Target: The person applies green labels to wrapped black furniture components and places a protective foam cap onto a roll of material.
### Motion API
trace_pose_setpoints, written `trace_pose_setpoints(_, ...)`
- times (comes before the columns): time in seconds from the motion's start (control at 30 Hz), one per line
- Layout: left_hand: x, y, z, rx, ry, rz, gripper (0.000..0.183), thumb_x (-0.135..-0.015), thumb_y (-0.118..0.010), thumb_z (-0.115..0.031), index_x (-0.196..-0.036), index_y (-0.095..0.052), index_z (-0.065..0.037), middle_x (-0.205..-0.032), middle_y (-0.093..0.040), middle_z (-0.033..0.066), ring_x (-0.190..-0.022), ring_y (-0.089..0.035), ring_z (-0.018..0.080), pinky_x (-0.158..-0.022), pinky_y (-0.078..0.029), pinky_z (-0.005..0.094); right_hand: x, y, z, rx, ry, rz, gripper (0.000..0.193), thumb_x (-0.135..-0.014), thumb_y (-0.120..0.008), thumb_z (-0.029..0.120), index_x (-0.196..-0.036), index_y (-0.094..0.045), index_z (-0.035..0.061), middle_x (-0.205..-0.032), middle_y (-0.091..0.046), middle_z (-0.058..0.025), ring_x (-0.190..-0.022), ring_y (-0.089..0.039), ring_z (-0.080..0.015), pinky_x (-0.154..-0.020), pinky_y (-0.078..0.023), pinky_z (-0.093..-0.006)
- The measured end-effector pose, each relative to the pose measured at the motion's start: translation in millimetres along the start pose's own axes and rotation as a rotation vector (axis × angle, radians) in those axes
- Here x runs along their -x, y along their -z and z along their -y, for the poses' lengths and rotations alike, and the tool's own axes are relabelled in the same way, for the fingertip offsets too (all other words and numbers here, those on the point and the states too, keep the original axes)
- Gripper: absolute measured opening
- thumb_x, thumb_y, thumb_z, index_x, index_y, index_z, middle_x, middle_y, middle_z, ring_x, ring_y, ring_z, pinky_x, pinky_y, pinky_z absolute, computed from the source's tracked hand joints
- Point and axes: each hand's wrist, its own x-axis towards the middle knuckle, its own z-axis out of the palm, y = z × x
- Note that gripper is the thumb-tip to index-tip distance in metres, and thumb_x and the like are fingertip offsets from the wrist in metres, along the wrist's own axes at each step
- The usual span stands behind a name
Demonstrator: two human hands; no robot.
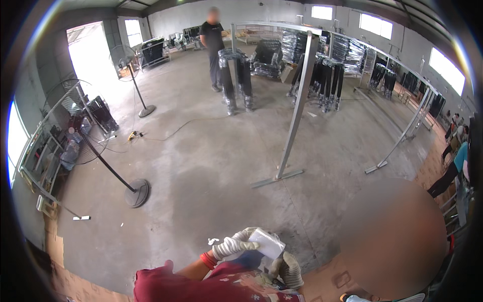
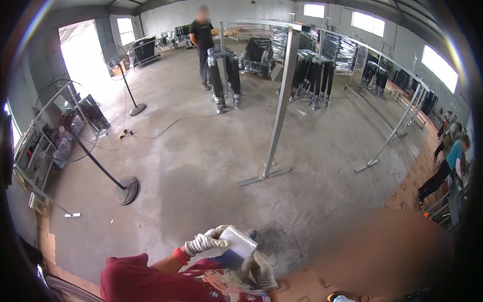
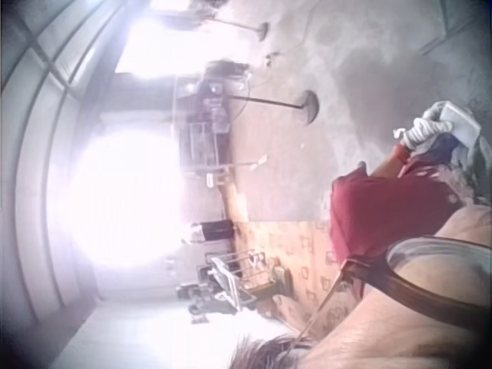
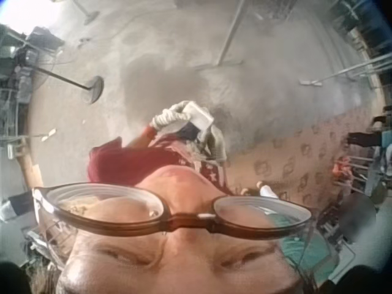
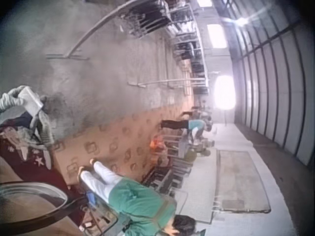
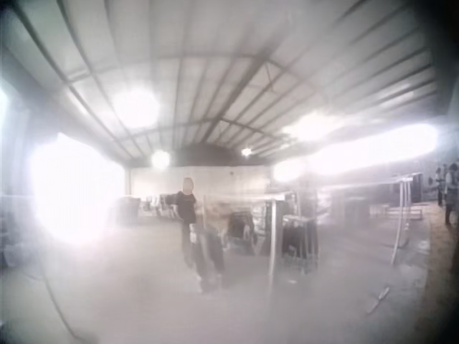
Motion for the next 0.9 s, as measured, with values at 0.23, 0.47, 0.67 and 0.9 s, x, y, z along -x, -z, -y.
trace_pose_setpoints(0.23,-193,30,-15,-0.376,-0.234,0.089,0.062,-0.083,-0.058,-0.04,-0.128,-0.039,-0.002,-0.127,-0.043,0.0114,-0.108,-0.046,0.0164,-0.093,-0.037,0.0316,-96,81,111,-0.387,-0.048,-0.073,0.054,-0.09,-0.036,0.047,-0.071,-0.054,0.0006,-0.049,-0.046,-0.0034,-0.034,-0.031,-0.0122,-0.036,-0.027,-0.0286)
trace_pose_setpoints(0.47,-376,-18,-96,-0.635,-0.495,0.521,0.031,-0.085,-0.056,-0.029,-0.091,-0.057,0.001,-0.132,-0.035,0.0206,-0.116,-0.041,0.0294,-0.091,-0.039,0.036,-125,149,200,-0.551,0.411,-0.238,0.043,-0.089,-0.042,0.043,-0.098,-0.056,0.0026,-0.057,-0.053,-0.0057,-0.037,-0.038,-0.0115,-0.039,-0.033,-0.0255)
trace_pose_setpoints(0.67,-472,-43,-77,-0.704,-0.281,0.745,0.031,-0.078,-0.064,-0.021,-0.1,-0.058,0.001,-0.125,-0.041,0.0223,-0.107,-0.049,0.0307,-0.088,-0.042,0.0351,-152,185,226,-0.768,0.504,-0.83,0.024,-0.083,-0.056,0.031,-0.08,-0.055,0.007,-0.061,-0.052,-0.0002,-0.04,-0.04,-0.0099,-0.037,-0.032,-0.0232)
trace_pose_setpoints(0.9,-590,-50,-64,-0.497,-0.032,0.374,0.043,-0.082,-0.059,-0.018,-0.116,-0.047,0.005,-0.127,-0.043,0.0135,-0.111,-0.045,0.0208,-0.093,-0.037,0.0302,-220,306,327,-0.807,0.36,-0.609,0.022,-0.078,-0.064,0.03,-0.08,-0.056,0.0097,-0.061,-0.06,-0.0057,-0.041,-0.051,-0.0138,-0.037,-0.042,-0.0238)
